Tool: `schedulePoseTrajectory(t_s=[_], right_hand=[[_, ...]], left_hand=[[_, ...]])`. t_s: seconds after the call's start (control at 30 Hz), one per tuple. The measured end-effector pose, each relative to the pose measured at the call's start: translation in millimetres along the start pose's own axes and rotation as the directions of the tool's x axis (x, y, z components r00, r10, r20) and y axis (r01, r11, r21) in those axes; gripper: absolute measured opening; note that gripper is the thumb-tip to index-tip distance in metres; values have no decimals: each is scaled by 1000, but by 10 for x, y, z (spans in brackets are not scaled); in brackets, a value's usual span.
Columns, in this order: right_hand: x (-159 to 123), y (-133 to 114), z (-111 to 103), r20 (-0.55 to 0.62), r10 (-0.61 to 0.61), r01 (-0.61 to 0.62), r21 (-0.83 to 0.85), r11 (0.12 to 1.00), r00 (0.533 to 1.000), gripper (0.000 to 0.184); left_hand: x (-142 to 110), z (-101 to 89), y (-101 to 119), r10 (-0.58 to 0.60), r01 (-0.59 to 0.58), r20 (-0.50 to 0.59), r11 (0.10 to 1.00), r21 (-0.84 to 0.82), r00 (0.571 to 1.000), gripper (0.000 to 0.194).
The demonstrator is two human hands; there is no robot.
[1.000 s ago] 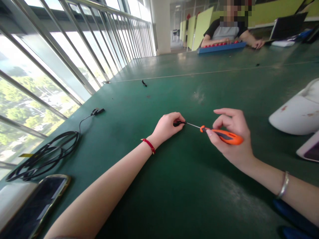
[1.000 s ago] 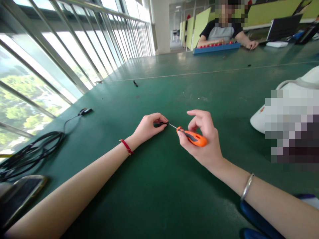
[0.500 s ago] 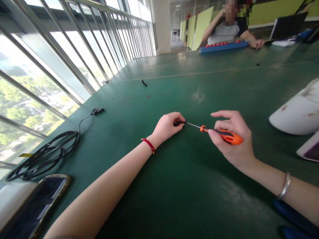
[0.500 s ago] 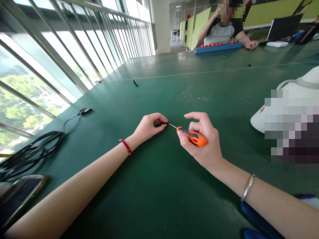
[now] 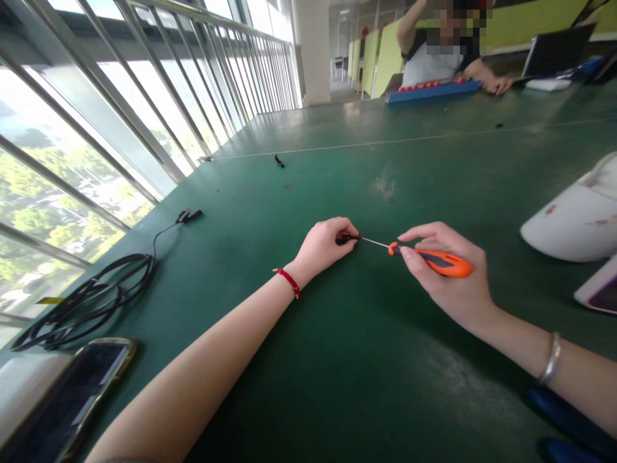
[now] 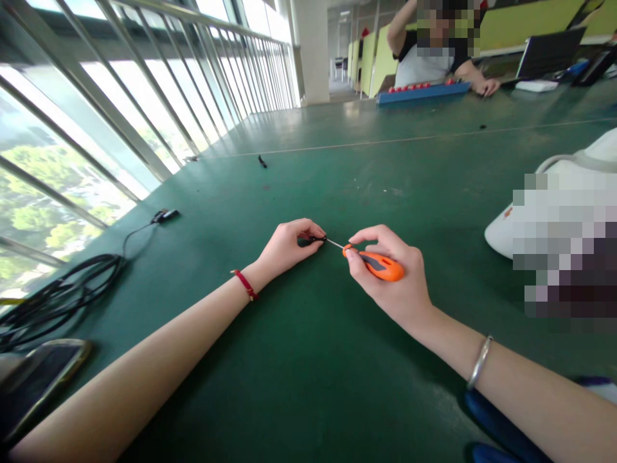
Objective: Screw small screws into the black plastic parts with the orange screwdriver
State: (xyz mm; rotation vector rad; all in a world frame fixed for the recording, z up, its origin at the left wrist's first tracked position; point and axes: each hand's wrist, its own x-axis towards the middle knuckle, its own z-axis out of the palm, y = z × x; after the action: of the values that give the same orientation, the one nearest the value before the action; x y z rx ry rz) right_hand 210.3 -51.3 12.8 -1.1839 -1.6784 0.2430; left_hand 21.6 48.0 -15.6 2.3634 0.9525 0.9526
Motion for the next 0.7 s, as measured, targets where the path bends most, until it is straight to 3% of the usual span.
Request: schedulePoseTrajectory(t_s=[0.07,0.17,0.27,0.33,0.47,0.6,0.7], right_hand=[[-6,0,8,-32,-45,45,-13,999,998,9],[-2,53,32,-131,-125,127,8,992,983,28],[12,102,41,-147,-111,123,73,990,983,44],[15,102,31,-78,-63,68,70,995,995,40],[-1,42,8,-23,-45,44,-47,998,999,10],[-12,7,18,-21,-64,63,-24,998,998,12],[-6,26,34,-96,-99,100,5,995,990,23]], left_hand=[[0,0,1,2,-2,-1,1000,4,1000,9],[-1,2,1,2,-2,0,1000,9,1000,8],[-3,3,0,1,-1,1,1000,9,1000,9],[-5,4,-1,-3,3,-1,1000,6,1000,9],[-7,2,1,-17,17,0,1000,-15,1000,11],[-2,-1,4,-33,32,-11,997,-71,999,12],[-1,-4,4,-47,47,-12,997,-66,999,11]])
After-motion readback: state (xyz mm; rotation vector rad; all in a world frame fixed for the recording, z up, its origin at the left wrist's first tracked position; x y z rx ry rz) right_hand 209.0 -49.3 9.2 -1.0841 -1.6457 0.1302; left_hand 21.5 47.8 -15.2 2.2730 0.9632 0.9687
